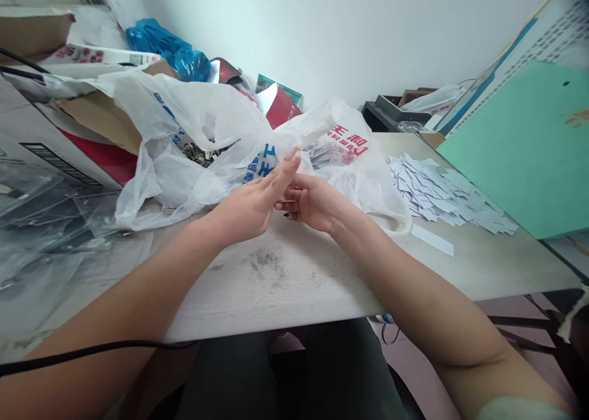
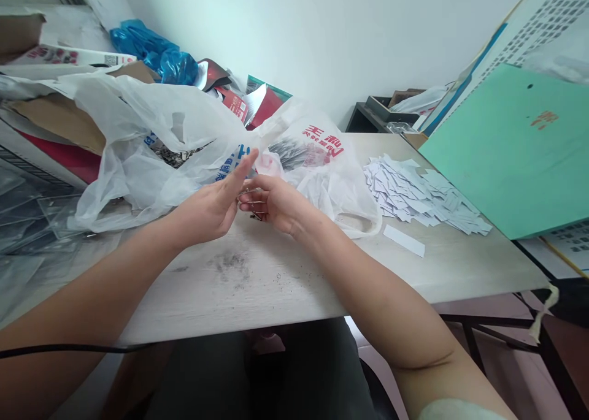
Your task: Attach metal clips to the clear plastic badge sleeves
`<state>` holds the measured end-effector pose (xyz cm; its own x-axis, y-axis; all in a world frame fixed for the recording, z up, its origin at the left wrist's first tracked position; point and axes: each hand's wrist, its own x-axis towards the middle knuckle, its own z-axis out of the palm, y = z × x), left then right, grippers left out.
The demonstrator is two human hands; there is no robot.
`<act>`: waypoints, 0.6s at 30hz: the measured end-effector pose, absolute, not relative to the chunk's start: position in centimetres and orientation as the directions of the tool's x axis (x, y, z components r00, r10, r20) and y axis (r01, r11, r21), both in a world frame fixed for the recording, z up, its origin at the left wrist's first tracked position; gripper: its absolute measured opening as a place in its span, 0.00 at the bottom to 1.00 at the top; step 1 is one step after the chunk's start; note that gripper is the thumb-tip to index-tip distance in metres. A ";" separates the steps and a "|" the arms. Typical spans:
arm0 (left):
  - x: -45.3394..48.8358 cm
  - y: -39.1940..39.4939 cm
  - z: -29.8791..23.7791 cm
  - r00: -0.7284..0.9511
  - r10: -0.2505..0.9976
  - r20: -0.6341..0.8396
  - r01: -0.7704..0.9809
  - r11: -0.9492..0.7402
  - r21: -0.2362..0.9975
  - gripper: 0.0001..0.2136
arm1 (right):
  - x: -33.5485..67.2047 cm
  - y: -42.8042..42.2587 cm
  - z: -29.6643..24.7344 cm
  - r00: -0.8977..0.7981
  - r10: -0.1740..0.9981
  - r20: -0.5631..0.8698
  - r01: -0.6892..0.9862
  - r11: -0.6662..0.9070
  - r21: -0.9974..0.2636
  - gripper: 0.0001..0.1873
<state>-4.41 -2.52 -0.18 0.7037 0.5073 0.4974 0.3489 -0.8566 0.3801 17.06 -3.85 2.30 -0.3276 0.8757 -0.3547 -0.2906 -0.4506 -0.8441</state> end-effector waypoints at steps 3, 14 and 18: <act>-4.9 -1.9 -0.9 0.644 0.598 0.476 0.353 -0.785 0.509 0.53 | 17.1 -4.1 2.7 -0.367 0.871 -0.326 -0.300 -0.442 -0.845 0.09; -4.3 -1.7 -0.9 0.517 0.729 0.449 0.374 -0.664 0.647 0.35 | 17.2 -3.5 2.1 -0.336 0.897 -0.289 -0.350 -0.403 -0.846 0.07; -4.0 -1.9 -0.5 0.404 0.734 0.546 0.419 -0.679 0.603 0.15 | 17.4 -3.3 2.3 -0.332 0.907 -0.259 -0.379 -0.380 -0.844 0.06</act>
<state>-4.04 -1.91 -0.55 0.4036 0.7338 0.5464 0.4186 -0.6792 0.6029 17.40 -3.29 2.30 -0.3318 0.9070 -0.2593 -0.3791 -0.3799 -0.8438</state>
